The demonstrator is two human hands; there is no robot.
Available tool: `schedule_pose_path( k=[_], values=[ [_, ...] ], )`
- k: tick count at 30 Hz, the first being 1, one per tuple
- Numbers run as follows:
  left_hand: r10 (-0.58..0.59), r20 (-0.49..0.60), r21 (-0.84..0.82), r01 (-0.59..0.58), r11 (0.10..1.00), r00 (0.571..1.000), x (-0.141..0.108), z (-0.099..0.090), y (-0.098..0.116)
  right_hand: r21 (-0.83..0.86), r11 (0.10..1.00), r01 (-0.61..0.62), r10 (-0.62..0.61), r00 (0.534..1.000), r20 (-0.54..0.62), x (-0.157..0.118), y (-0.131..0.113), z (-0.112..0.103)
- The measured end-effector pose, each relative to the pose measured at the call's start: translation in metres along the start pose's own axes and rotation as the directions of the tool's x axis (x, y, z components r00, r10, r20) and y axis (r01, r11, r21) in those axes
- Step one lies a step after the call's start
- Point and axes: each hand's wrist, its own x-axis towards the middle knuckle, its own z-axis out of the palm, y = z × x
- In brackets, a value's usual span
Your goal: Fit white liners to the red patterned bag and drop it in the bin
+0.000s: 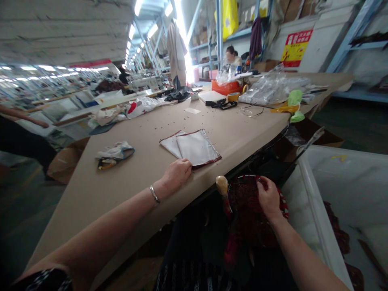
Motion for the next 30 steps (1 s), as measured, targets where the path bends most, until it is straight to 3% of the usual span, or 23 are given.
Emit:
schedule_pose_path(
  k=[2, 3, 4, 5, 6, 8, 10, 12, 15, 18, 20, 21, 23, 25, 26, 28, 29, 30],
  values=[
    [-0.055, -0.049, -0.006, 0.055, 0.998, 0.997, -0.001, -0.006, 0.002, 0.076, 0.975, 0.207, -0.206, 0.978, -0.013, -0.002, -0.062, -0.008],
    [-0.072, -0.090, -0.015, 0.071, 0.997, 0.993, -0.002, -0.009, 0.004, 0.116, 0.890, 0.442, -0.441, 0.897, -0.038, -0.005, -0.095, -0.011],
    [-0.083, -0.137, -0.025, 0.081, 0.996, 0.987, -0.005, -0.014, 0.006, 0.132, 0.764, 0.631, -0.633, 0.773, -0.033, -0.011, -0.127, -0.012],
    [-0.089, -0.182, -0.038, 0.083, 0.996, 0.979, -0.009, -0.019, 0.009, 0.112, 0.660, 0.743, -0.751, 0.659, 0.051, -0.018, -0.157, -0.011],
    [-0.090, -0.218, -0.052, 0.081, 0.995, 0.972, -0.014, -0.024, 0.012, 0.061, 0.586, 0.808, -0.805, 0.573, 0.154, -0.025, -0.182, -0.008],
    [-0.090, -0.274, -0.087, 0.069, 0.994, 0.958, -0.028, -0.034, 0.017, -0.058, 0.502, 0.863, -0.790, 0.485, 0.375, -0.038, -0.216, 0.004],
    [-0.088, -0.313, -0.127, 0.050, 0.991, 0.946, -0.047, -0.043, 0.021, -0.175, 0.446, 0.878, -0.713, 0.467, 0.523, -0.047, -0.230, 0.017],
    [-0.089, -0.350, -0.173, 0.029, 0.985, 0.933, -0.069, -0.048, 0.021, -0.269, 0.401, 0.875, -0.659, 0.480, 0.579, -0.050, -0.231, 0.023],
    [-0.112, -0.383, -0.260, 0.009, 0.965, 0.917, -0.101, -0.043, 0.014, -0.376, 0.407, 0.832, -0.618, 0.554, 0.558, -0.049, -0.226, 0.014],
    [-0.231, -0.357, -0.425, 0.063, 0.903, 0.905, -0.122, -0.029, 0.008, -0.371, 0.491, 0.788, -0.602, 0.615, 0.509, -0.056, -0.221, -0.007],
    [-0.377, -0.268, -0.661, 0.115, 0.741, 0.886, -0.127, -0.020, 0.012, -0.311, 0.549, 0.776, -0.606, 0.626, 0.491, -0.071, -0.214, -0.017],
    [-0.458, -0.196, -0.804, 0.125, 0.581, 0.867, -0.128, -0.018, 0.017, -0.283, 0.568, 0.773, -0.602, 0.625, 0.498, -0.081, -0.208, -0.020],
    [-0.570, -0.003, -0.988, 0.084, 0.127, 0.821, -0.128, -0.017, 0.031, -0.263, 0.594, 0.760, -0.550, 0.623, 0.556, -0.105, -0.187, -0.019],
    [-0.553, 0.192, -0.956, 0.028, -0.290, 0.811, -0.127, -0.018, 0.049, -0.256, 0.634, 0.730, -0.453, 0.618, 0.642, -0.127, -0.159, -0.012],
    [-0.504, 0.270, -0.902, 0.031, -0.432, 0.820, -0.128, -0.016, 0.057, -0.224, 0.685, 0.693, -0.399, 0.614, 0.681, -0.136, -0.144, -0.009],
    [-0.390, 0.388, -0.802, 0.097, -0.590, 0.835, -0.130, -0.007, 0.073, -0.048, 0.871, 0.488, -0.310, 0.624, 0.717, -0.147, -0.117, -0.003],
    [-0.354, 0.427, -0.777, 0.137, -0.614, 0.832, -0.132, 0.001, 0.079, 0.099, 0.952, 0.290, -0.270, 0.642, 0.717, -0.151, -0.107, -0.002],
    [-0.329, 0.456, -0.775, 0.186, -0.604, 0.827, -0.135, 0.009, 0.085, 0.256, 0.965, 0.056, -0.227, 0.666, 0.711, -0.153, -0.099, -0.002]
  ],
)
